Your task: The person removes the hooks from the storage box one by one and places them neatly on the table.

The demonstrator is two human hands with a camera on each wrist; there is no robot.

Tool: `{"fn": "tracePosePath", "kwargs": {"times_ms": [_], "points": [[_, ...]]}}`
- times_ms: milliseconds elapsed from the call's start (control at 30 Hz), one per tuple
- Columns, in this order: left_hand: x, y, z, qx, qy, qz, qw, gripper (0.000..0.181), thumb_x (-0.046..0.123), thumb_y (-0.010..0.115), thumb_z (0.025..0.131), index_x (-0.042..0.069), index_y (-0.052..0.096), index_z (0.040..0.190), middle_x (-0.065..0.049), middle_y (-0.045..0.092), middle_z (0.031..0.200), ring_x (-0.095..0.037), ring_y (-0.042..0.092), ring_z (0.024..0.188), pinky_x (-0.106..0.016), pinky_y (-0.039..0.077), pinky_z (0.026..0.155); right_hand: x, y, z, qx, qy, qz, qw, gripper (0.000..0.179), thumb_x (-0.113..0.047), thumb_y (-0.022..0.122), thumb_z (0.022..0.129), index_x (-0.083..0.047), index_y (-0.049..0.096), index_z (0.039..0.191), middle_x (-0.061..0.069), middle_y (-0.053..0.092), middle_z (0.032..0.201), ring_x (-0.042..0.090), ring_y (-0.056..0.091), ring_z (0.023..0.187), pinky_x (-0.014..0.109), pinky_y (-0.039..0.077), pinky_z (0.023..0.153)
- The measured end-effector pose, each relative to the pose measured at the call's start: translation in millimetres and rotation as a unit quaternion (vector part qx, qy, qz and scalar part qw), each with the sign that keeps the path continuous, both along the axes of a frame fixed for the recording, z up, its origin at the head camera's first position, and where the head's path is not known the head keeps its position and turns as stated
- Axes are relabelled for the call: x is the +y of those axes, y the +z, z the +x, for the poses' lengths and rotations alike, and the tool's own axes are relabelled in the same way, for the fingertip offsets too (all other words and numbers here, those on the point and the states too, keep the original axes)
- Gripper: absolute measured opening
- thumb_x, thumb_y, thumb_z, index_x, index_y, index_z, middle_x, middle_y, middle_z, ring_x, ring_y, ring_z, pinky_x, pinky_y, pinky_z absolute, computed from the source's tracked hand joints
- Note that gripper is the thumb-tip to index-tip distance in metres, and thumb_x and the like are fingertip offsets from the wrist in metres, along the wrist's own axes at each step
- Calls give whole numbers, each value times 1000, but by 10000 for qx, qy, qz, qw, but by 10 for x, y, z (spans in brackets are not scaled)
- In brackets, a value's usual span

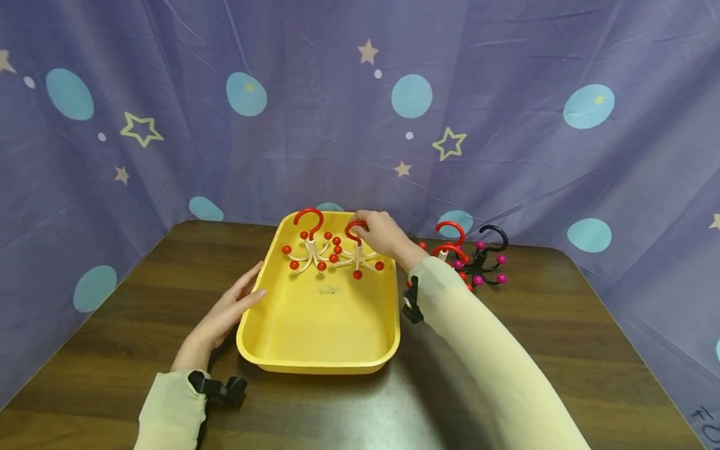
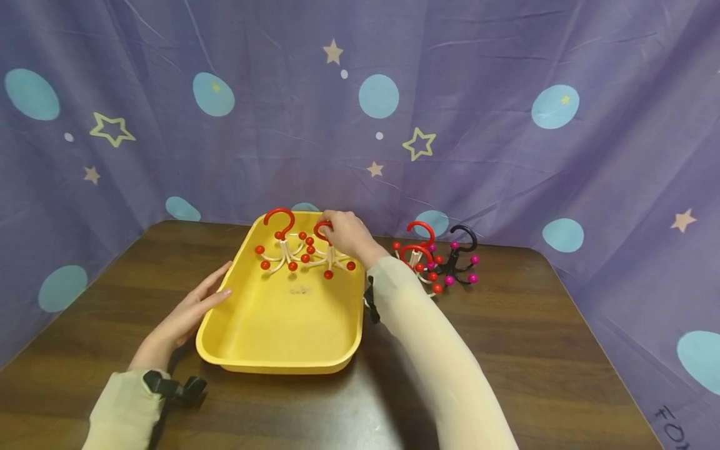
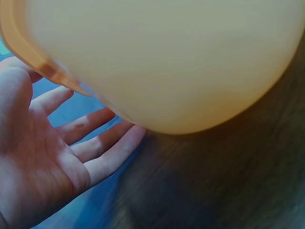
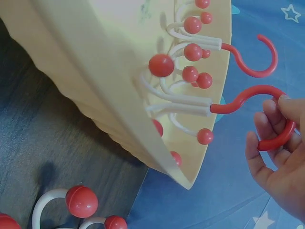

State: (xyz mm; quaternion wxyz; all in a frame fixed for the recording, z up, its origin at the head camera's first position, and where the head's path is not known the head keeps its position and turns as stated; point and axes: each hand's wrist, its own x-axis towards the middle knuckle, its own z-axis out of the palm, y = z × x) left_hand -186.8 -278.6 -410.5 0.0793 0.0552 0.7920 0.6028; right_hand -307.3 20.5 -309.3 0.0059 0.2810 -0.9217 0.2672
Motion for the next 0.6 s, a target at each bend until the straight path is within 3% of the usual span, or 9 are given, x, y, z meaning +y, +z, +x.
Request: {"fn": "tracePosePath", "kwargs": {"times_ms": [300,600], "points": [[-12,0,-13,32,-28,36,10000,66,34,48,94,26,9,147,-21,26,145,-17,49,112,-25,46,82,16,102,49,94,194,-230,9995,19,-22,50,94,-14,63,106,1,65,95,15,51,65,27,42,65],[-6,-2,-12,40,-47,8,10000,66,34,47,94,25,9,148,-20,24,146,-21,46,116,-24,46,82,48,219,103,261,173,-325,9990,22,-23,50,94,-14,63,109,1,65,96,15,51,67,27,43,66]]}}
